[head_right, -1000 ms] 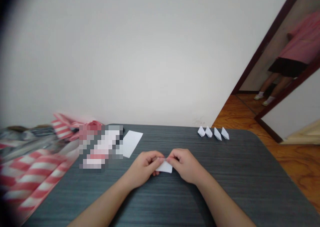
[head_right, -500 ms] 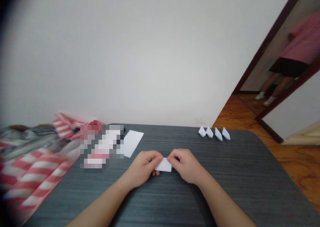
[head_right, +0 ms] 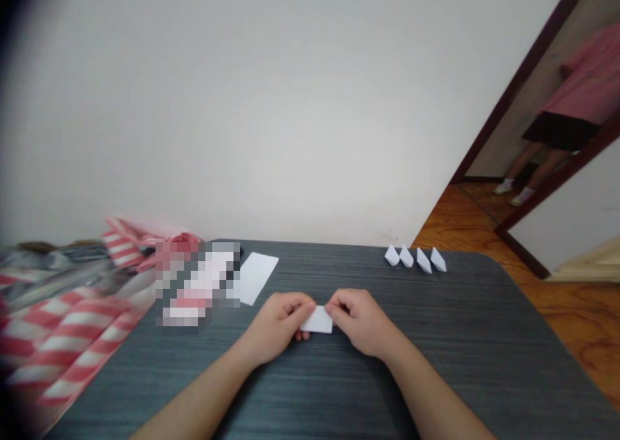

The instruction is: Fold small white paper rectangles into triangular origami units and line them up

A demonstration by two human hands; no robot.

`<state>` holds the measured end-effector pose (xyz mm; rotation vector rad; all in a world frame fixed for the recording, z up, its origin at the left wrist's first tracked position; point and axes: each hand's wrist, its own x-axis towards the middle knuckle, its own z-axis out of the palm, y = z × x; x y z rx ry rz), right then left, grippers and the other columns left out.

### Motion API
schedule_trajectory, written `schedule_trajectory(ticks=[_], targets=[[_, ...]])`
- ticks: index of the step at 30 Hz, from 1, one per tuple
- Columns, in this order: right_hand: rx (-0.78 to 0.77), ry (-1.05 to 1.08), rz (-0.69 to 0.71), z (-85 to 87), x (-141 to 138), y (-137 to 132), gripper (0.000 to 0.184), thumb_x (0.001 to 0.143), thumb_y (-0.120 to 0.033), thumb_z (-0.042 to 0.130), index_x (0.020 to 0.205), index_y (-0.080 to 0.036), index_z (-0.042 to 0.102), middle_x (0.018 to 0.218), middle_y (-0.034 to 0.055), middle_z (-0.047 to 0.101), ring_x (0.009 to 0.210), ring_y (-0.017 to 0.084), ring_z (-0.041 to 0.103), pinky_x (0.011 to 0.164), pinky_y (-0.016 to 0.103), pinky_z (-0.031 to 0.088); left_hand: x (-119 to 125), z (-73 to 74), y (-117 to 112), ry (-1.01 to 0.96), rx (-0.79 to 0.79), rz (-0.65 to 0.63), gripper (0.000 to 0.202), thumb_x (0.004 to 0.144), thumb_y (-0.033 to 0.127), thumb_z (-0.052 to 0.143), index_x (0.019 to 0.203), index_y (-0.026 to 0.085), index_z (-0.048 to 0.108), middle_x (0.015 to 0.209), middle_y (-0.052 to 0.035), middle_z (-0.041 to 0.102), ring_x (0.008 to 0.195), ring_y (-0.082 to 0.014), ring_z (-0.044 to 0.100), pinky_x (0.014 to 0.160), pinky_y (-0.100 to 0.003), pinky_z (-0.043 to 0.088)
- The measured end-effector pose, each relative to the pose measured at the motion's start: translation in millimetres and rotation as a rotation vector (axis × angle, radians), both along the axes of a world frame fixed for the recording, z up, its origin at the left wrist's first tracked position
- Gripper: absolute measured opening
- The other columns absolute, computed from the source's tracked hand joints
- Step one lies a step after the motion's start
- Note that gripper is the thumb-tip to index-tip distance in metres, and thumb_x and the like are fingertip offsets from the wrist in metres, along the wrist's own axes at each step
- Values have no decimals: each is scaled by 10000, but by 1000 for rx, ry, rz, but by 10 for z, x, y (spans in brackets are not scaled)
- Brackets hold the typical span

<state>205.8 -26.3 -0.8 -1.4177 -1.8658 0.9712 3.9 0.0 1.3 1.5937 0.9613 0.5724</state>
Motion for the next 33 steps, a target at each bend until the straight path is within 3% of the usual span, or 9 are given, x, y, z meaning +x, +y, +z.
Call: schedule_trajectory(ticks=[10, 19, 25, 33], targets=[[57, -24, 63, 23, -47, -8, 225, 896, -198, 556, 690, -164, 639, 653, -6, 620, 635, 135, 567, 612, 228, 400, 8, 28, -4, 102, 137, -59, 327, 908, 327, 494, 703, 149, 676, 580, 3, 589, 550, -119, 520, 514, -208, 335], [52, -36, 42, 27, -32, -2, 215, 894, -208, 553, 703, -169, 644, 662, -4, 622, 642, 141, 567, 613, 234, 406, 4, 39, 5, 69, 90, -34, 346, 905, 372, 503, 688, 158, 666, 553, 0, 601, 529, -129, 553, 522, -215, 383], [61, -25, 5, 36, 15, 0, 228, 893, -193, 537, 674, -170, 598, 650, -8, 607, 637, 140, 561, 615, 238, 401, 14, -22, 13, -27, -42, 52, 319, 894, 416, 521, 765, 153, 650, 548, 4, 618, 484, -123, 556, 494, -211, 414], [51, -6, -17, 26, 12, 8, 233, 892, -212, 535, 670, -173, 591, 644, -8, 600, 632, 142, 552, 616, 244, 404, 3, -30, 17, -15, -26, 63, 335, 912, 404, 501, 734, 155, 639, 546, -1, 633, 482, -119, 553, 493, -207, 415]])
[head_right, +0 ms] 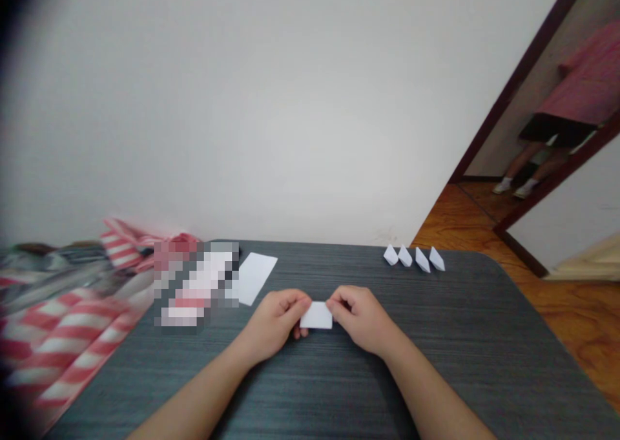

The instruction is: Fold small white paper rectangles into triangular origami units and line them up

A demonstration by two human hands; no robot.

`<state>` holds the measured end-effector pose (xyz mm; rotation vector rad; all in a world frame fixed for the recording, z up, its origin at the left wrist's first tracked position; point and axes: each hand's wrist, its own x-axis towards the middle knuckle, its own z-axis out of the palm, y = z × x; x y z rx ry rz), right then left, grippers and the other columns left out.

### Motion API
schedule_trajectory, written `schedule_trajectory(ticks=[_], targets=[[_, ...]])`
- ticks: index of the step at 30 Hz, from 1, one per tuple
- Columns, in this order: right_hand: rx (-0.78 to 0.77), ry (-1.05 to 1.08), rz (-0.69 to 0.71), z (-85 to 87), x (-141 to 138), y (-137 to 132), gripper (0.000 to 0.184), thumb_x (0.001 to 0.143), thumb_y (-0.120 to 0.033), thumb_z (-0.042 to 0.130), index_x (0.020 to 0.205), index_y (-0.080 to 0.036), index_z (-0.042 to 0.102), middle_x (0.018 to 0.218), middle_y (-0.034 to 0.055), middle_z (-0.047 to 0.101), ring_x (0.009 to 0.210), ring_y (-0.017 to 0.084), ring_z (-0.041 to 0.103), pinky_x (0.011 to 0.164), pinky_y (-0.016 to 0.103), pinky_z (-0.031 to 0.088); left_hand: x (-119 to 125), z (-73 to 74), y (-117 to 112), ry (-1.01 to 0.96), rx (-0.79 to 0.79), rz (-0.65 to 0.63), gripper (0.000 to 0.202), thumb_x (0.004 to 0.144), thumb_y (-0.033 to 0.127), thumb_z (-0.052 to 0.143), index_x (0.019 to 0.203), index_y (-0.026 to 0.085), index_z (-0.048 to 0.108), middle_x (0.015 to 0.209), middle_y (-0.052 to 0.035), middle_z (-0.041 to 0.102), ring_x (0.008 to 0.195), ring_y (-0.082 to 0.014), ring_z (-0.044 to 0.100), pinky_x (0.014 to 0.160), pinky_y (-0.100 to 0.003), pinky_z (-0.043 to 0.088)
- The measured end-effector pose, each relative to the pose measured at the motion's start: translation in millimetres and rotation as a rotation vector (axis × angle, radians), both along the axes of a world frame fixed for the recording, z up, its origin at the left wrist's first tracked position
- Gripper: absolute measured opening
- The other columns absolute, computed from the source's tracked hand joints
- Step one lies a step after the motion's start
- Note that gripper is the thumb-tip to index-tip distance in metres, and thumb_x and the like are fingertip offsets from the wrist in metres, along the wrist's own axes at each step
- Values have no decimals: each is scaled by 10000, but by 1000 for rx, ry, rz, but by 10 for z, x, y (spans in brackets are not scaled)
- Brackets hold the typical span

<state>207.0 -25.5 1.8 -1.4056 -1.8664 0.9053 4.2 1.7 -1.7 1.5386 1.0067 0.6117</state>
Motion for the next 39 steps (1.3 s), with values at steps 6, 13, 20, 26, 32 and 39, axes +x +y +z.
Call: schedule_trajectory(ticks=[6, 13, 20, 26, 32, 39], targets=[[-6, -7, 9, -3, 11, -4, 217, 892, -208, 532, 687, -175, 594, 655, -10, 600, 643, 145, 552, 617, 243, 403, -2, -10, 0, -3, 4, 7, 346, 913, 407, 495, 729, 154, 642, 545, -1, 634, 478, -117, 551, 494, -205, 417], [27, -1, 14, 8, 8, -10, 226, 895, -201, 521, 672, -179, 549, 645, -18, 568, 628, 138, 527, 605, 241, 386, 9, -10, -5, -23, -11, -3, 340, 914, 407, 495, 740, 152, 636, 548, -5, 637, 480, -120, 548, 494, -207, 413], [10, 2, 13, 18, 10, -18, 218, 884, -185, 520, 666, -177, 534, 644, -18, 557, 625, 137, 519, 600, 241, 380, 14, -6, -16, -2, 18, 0, 340, 925, 397, 483, 751, 149, 637, 554, -9, 639, 481, -121, 550, 491, -208, 411], [9, 3, -5, -14, 12, -4, 222, 876, -188, 518, 654, -177, 515, 621, -23, 527, 601, 131, 489, 576, 236, 359, 15, -49, -15, 16, 33, 1, 326, 931, 389, 478, 782, 150, 642, 565, -7, 645, 487, -116, 556, 496, -201, 417], [23, 21, 9, -35, 23, 3, 217, 883, -198, 515, 667, -176, 521, 638, -18, 537, 617, 136, 502, 593, 241, 369, 21, -45, -10, 12, 67, -6, 333, 935, 392, 471, 786, 149, 644, 553, -3, 642, 470, -117, 560, 484, -201, 426], [14, 27, 15, -37, 23, -5, 220, 896, -212, 528, 679, -175, 533, 643, -20, 538, 624, 136, 507, 603, 243, 375, 19, -59, -16, -23, 33, -8, 328, 936, 403, 472, 794, 154, 632, 557, -4, 644, 472, -119, 561, 486, -203, 427]])
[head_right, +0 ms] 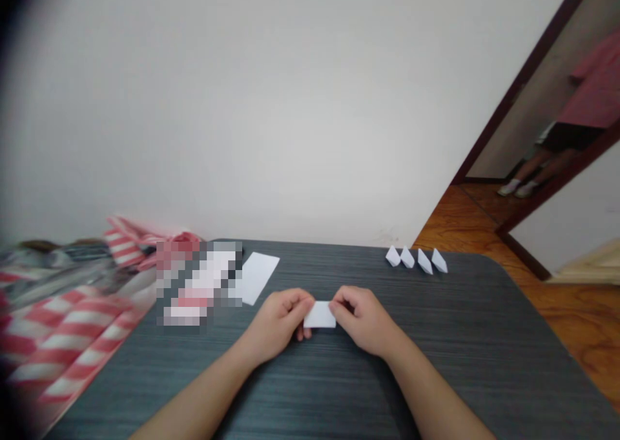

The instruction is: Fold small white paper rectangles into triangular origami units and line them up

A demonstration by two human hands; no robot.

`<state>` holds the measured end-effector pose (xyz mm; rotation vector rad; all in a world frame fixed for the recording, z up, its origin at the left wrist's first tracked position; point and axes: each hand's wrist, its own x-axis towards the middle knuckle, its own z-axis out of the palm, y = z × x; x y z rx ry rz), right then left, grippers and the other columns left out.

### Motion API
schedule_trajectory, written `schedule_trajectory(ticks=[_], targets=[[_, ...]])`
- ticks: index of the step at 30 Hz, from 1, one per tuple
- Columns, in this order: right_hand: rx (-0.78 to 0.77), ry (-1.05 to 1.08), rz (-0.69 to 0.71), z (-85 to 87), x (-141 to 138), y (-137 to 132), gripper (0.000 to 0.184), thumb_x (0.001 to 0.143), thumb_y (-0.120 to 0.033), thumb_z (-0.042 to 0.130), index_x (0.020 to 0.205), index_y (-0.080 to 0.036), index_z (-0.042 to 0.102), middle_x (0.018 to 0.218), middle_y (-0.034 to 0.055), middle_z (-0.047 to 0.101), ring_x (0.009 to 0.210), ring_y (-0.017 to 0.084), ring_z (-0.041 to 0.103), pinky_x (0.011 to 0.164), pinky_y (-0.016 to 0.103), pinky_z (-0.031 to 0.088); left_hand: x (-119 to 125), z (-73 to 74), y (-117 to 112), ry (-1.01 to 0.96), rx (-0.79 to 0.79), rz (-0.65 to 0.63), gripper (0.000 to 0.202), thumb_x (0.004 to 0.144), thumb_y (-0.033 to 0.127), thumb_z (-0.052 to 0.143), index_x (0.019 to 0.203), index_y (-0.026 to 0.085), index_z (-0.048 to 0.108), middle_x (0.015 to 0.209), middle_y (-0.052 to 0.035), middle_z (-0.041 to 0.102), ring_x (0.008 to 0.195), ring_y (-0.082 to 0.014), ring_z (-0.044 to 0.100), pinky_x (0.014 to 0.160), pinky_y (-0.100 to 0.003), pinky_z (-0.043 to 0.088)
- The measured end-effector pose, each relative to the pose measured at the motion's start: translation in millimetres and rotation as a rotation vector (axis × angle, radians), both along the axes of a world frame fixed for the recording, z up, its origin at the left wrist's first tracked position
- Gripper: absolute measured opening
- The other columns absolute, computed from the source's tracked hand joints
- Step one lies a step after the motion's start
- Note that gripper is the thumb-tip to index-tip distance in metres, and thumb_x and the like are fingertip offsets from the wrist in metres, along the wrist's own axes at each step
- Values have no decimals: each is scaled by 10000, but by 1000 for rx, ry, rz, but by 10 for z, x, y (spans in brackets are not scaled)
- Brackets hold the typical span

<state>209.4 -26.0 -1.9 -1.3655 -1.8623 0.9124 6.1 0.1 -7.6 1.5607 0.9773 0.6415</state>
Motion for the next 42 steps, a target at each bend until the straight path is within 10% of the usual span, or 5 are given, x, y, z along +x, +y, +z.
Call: schedule_trajectory(ticks=[42], targets=[[-6, 96, 14, -67, -18, -2, 153, 920, -237, 526, 774, -191, 524, 698, -17, 536, 656, 136, 502, 620, 253, 387, 3, 36, 35, -57, -85, -59, 338, 910, 414, 527, 766, 135, 653, 522, 5, 592, 459, -101, 528, 464, -187, 390]])
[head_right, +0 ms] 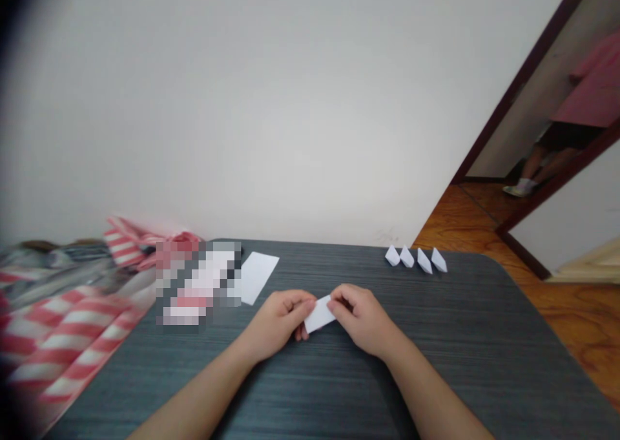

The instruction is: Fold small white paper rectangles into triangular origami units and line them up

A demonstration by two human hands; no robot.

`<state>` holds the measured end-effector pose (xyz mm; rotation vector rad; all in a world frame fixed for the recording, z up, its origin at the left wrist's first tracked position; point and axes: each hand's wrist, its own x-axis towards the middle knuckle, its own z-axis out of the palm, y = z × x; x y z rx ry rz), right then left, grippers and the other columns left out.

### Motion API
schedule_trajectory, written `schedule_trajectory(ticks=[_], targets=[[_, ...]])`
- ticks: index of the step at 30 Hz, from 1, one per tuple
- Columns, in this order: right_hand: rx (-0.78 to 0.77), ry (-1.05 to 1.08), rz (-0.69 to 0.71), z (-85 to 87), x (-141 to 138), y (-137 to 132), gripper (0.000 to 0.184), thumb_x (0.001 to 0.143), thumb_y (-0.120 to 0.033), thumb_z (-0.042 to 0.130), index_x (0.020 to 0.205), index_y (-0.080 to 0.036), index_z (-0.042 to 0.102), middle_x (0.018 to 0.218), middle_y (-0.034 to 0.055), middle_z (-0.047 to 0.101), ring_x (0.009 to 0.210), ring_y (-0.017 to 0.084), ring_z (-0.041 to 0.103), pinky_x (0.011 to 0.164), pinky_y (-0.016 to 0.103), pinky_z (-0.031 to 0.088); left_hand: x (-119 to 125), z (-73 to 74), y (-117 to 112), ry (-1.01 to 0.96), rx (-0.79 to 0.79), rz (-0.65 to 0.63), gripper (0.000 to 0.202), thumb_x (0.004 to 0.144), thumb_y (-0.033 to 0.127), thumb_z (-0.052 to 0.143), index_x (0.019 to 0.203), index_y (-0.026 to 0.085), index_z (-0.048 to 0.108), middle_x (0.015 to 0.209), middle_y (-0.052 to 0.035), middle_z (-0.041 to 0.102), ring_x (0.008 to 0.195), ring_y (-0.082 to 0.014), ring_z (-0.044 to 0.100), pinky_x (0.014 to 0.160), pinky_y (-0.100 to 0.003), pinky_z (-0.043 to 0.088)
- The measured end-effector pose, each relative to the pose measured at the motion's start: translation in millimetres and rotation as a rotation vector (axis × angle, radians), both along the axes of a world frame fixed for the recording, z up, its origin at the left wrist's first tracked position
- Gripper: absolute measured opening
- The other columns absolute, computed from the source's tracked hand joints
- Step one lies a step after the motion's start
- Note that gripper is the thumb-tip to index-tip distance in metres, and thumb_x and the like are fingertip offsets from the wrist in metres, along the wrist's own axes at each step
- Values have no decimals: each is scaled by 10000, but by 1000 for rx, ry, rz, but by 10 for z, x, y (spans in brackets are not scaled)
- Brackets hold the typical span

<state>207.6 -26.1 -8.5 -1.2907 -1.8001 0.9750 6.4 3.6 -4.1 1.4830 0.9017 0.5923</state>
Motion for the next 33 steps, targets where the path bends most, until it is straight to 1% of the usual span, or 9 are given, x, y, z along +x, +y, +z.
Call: schedule_trajectory(ticks=[1, 2, 5, 8, 13, 21, 24, 29, 33], targets=[[-29, 65, 1, -22, -3, -7, 89, 915, -240, 541, 839, -197, 522, 722, -19, 541, 658, 134, 507, 620, 250, 398, 2, -6, 4, -13, -11, 9, 336, 912, 417, 525, 788, 134, 657, 522, 6, 593, 453, -100, 526, 458, -186, 390], [-61, 133, 6, -45, -7, -15, 69, 908, -248, 560, 900, -206, 506, 738, -23, 543, 650, 130, 509, 613, 246, 407, 4, -11, 7, -25, -23, 18, 336, 913, 421, 523, 806, 133, 660, 522, 6, 594, 447, -100, 524, 454, -186, 391], [-110, 215, 50, -97, -12, -35, 182, 878, -272, 627, 959, -219, 474, 778, -22, 553, 655, 127, 523, 615, 243, 429, 10, -14, 15, -44, -42, 30, 332, 910, 419, 527, 831, 129, 667, 529, 2, 600, 446, -100, 528, 456, -188, 403], [-61, 185, 79, -108, -13, -35, 175, 852, -241, 658, 922, -213, 499, 830, -4, 565, 699, 135, 533, 639, 249, 439, 15, 0, 14, -51, -46, 32, 327, 905, 413, 532, 816, 127, 666, 527, 1, 600, 450, -99, 528, 461, -187, 404], [35, 117, 90, -64, -13, -19, 124, 843, -176, 655, 880, -200, 539, 882, 10, 562, 733, 138, 525, 664, 252, 434, 20, -4, 5, -61, -59, 34, 335, 904, 422, 526, 824, 124, 656, 532, -4, 607, 454, -107, 536, 455, -192, 407], [115, 29, 117, 31, 1, -21, 21, 894, -185, 607, 904, -197, 621, 906, 38, 598, 774, 156, 558, 695, 271, 441, 8, -84, 13, -63, -67, 26, 344, 910, 451, 523, 826, 132, 619, 560, -13, 622, 468, -109, 554, 460, -192, 401], [134, 17, 121, 36, 3, -15, 49, 910, -201, 593, 877, -200, 630, 895, 40, 603, 784, 164, 567, 710, 283, 448, 3, -99, 12, -78, -64, 13, 341, 912, 457, 525, 837, 135, 606, 577, -13, 624, 476, -106, 553, 466, -193, 400], [162, 2, 108, 37, -4, -1, 158, 952, -222, 529, 823, -200, 617, 866, 44, 610, 815, 179, 574, 761, 306, 453, 8, -81, 6, -96, -69, 2, 322, 904, 457, 542, 824, 147, 581, 560, 3, 613, 468, -100, 535, 469, -194, 391], [173, 3, 71, 52, -19, -2, 175, 959, -210, 503, 804, -197, 582, 850, 35, 597, 788, 168, 562, 740, 289, 440, 10, -55, -1, -81, -64, -5, 308, 908, 446, 536, 836, 149, 579, 547, 6, 614, 456, -98, 514, 475, -199, 388]])
